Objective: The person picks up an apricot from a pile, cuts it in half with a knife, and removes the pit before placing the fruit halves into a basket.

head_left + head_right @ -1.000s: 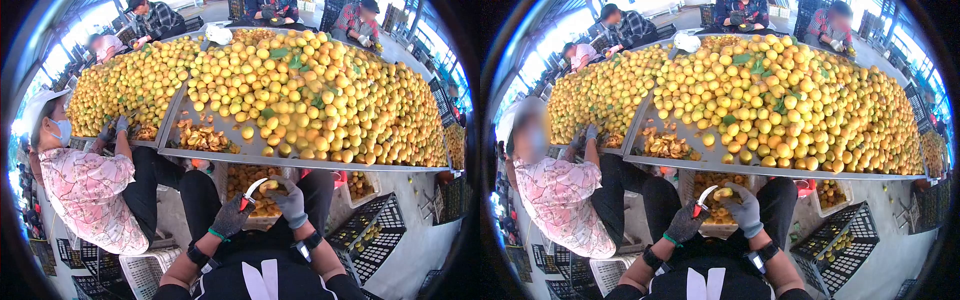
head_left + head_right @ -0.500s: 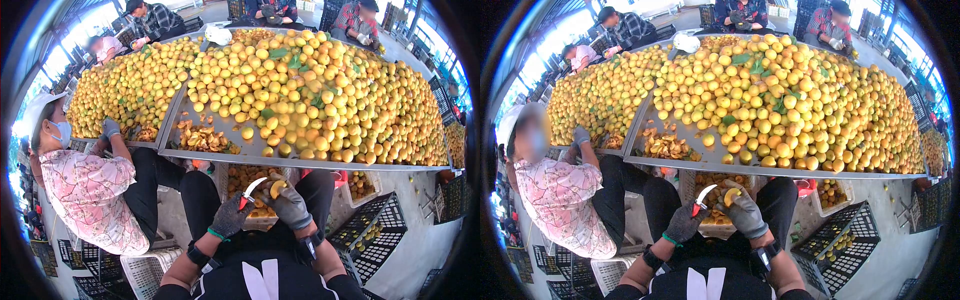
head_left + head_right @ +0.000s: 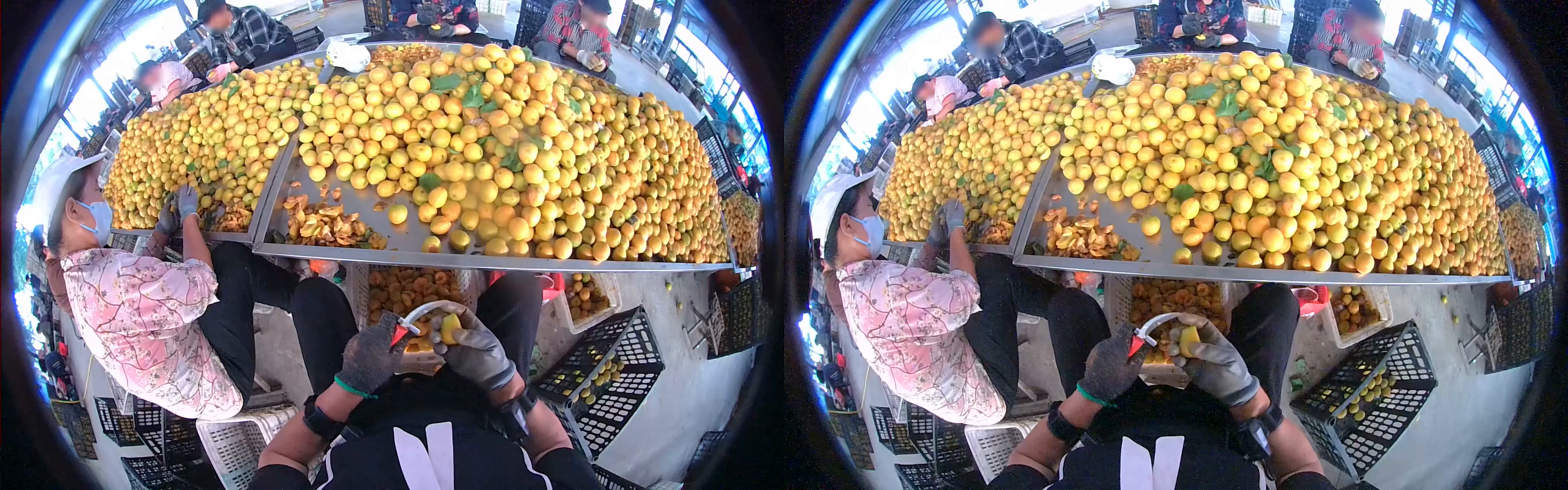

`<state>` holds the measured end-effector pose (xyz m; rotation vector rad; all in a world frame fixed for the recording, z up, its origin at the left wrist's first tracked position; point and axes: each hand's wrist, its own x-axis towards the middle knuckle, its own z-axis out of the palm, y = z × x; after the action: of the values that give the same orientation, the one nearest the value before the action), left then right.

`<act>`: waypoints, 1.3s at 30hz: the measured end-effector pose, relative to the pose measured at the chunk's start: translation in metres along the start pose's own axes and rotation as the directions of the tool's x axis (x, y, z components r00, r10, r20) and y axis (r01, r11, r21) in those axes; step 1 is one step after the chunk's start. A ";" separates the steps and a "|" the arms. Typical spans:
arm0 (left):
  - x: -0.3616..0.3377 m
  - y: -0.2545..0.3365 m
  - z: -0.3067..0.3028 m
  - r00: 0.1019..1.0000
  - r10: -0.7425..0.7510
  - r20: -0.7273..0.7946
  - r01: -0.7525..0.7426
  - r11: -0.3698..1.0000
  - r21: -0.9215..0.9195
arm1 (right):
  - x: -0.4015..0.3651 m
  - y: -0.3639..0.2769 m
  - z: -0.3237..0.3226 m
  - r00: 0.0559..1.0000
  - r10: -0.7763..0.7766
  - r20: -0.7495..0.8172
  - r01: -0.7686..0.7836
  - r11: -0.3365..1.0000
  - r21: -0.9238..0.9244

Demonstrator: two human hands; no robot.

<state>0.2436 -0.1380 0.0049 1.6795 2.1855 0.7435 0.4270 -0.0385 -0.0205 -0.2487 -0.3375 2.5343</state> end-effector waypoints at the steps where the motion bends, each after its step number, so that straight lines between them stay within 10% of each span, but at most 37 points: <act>1: 0.000 0.003 -0.002 1.000 0.006 0.029 -0.006 1.000 0.024 | 0.000 0.002 -0.006 0.999 -0.033 0.040 0.034 0.999 -0.027; 5: -0.004 0.007 -0.003 0.995 0.095 -0.027 -0.095 0.995 0.004 | -0.005 0.011 0.005 0.974 -0.169 -0.149 0.098 0.913 -0.396; 20: -0.005 0.007 -0.011 0.974 0.218 0.059 -0.225 0.960 0.164 | -0.013 0.010 0.023 0.978 -0.205 -0.027 0.139 0.749 -0.648; 35: -0.016 0.004 -0.012 0.956 0.262 0.131 -0.286 0.931 0.225 | -0.024 0.001 0.043 0.971 -0.209 -0.118 0.026 0.580 -0.815; 39: -0.023 -0.001 0.000 0.949 0.290 0.124 -0.308 0.935 0.176 | -0.023 0.001 0.049 0.960 -0.116 -0.256 -0.087 0.743 -0.663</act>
<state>0.2497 -0.1600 0.0024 2.1325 2.0143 0.5192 0.4334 -0.0614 0.0277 -0.8708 -1.1309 2.2094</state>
